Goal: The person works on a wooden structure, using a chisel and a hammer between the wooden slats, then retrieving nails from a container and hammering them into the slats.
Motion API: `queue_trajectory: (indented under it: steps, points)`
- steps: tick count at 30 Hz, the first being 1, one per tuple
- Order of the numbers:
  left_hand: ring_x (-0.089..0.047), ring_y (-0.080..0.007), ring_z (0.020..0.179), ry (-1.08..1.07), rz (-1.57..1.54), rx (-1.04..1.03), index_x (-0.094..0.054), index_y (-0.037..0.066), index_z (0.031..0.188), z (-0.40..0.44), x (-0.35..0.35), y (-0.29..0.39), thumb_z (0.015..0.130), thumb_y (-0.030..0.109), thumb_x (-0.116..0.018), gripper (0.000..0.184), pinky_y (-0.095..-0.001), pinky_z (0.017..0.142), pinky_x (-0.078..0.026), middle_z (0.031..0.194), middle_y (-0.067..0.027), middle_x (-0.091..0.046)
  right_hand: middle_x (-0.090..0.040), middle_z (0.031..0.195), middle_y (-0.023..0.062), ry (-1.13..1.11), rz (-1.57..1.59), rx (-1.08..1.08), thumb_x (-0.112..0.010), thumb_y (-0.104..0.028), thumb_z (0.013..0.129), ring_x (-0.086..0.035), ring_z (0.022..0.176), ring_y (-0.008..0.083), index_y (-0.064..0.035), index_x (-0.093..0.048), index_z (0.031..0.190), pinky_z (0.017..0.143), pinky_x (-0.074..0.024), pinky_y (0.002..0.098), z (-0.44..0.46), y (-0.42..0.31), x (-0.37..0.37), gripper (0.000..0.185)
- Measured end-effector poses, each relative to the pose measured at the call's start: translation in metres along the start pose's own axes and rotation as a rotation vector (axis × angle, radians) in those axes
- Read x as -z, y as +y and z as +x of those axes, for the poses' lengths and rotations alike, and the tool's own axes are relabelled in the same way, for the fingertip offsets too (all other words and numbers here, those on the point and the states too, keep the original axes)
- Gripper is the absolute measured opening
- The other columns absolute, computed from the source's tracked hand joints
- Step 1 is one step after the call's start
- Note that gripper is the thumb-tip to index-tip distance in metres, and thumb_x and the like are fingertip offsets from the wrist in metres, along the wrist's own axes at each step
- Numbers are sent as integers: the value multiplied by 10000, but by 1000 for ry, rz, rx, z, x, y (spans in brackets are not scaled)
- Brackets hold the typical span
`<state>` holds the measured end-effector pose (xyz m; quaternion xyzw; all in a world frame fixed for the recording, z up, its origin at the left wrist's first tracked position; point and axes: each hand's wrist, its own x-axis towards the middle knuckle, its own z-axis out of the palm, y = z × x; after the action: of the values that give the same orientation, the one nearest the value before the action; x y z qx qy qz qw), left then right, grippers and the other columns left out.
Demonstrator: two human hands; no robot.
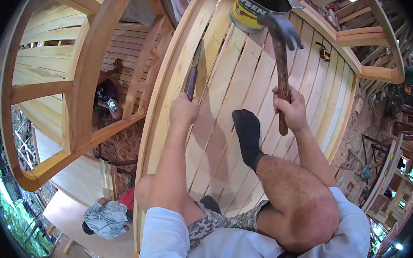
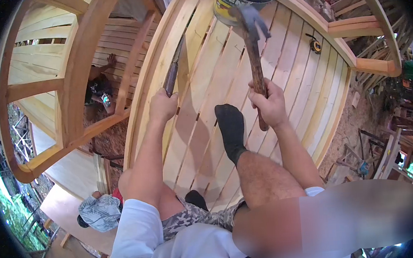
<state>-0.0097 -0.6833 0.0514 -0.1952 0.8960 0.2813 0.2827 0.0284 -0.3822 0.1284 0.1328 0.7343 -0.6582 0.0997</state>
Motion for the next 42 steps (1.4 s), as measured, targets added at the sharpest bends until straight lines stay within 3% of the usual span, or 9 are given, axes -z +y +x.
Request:
queue_trajectory:
  steps: [4, 10, 20, 24, 26, 28, 34, 37, 42]
  points:
    - [-669, -423, 976, 106, -19, 41, -653, -9, 1045, -15, -6, 7, 872, 298, -617, 355, -491, 870, -521, 998, -265, -692, -568, 757, 10, -57, 137, -188, -627, -172, 919, -545, 627, 90, 40, -590, 1099, 594, -461, 252, 9, 12, -15, 280]
    - [-679, -408, 950, 166, -6, 49, -654, 19, 1029, -12, -19, 5, 879, 313, -608, 333, -507, 832, -532, 971, -241, -701, -552, 731, 0, 39, -311, -12, -639, -257, 954, -511, 588, 70, 5, -600, 1079, 533, -418, 265, 29, 37, -31, 294]
    - [-685, -406, 922, 176, 3, 77, -653, 23, 1018, -18, -21, 12, 894, 331, -607, 336, -509, 817, -534, 962, -224, -705, -476, 640, -12, -84, 93, 240, -472, -368, 1040, -463, 568, 69, -1, -525, 1007, 518, -398, 235, 68, 51, -52, 372]
    - [-693, -388, 905, 211, 22, 78, -668, 42, 991, -16, -25, 10, 889, 309, -605, 293, -510, 795, -541, 954, -207, -711, -539, 660, 45, -125, -464, -160, -445, -389, 1031, -535, 591, 139, -16, -561, 903, 558, -440, 328, 98, 72, -48, 411]
    - [-696, -388, 892, 226, 17, 69, -674, 40, 975, -13, -28, 8, 888, 308, -606, 290, -509, 787, -543, 934, -207, -712, -555, 667, 65, -71, -476, -29, -434, -418, 1028, -553, 600, 171, -18, -565, 862, 577, -447, 364, 96, 59, -50, 452]
    - [-698, -389, 878, 230, 16, 62, -681, 39, 958, -17, -29, 7, 887, 308, -607, 288, -507, 779, -546, 915, -208, -714, -489, 639, 9, -71, -300, 5, -451, -432, 1035, -451, 471, 85, -13, -544, 954, 441, -377, 250, 91, 32, -50, 437]
    - [-701, -386, 876, 209, 4, 75, -682, 37, 953, -23, -17, 14, 890, 326, -606, 306, -499, 784, -549, 875, -196, -717, -495, 680, -20, -156, 47, 429, -473, -452, 1022, -473, 582, 78, -12, -535, 981, 502, -394, 244, 66, 54, -50, 446]
    - [-699, -387, 884, 198, -1, 94, -672, 39, 983, -17, -18, 13, 889, 335, -611, 316, -503, 785, -545, 900, -201, -716, -571, 698, 112, -54, -566, -54, -481, -463, 1007, -593, 628, 124, -20, -551, 863, 560, -464, 284, 97, 97, -41, 472]
    - [-690, -400, 915, 191, 56, 95, -662, 40, 1002, -17, -22, 10, 889, 352, -611, 336, -511, 798, -539, 958, -214, -709, -531, 649, 50, 37, -150, -124, -454, -367, 1030, -541, 544, 103, -37, -518, 843, 482, -430, 261, 92, 40, -49, 385]
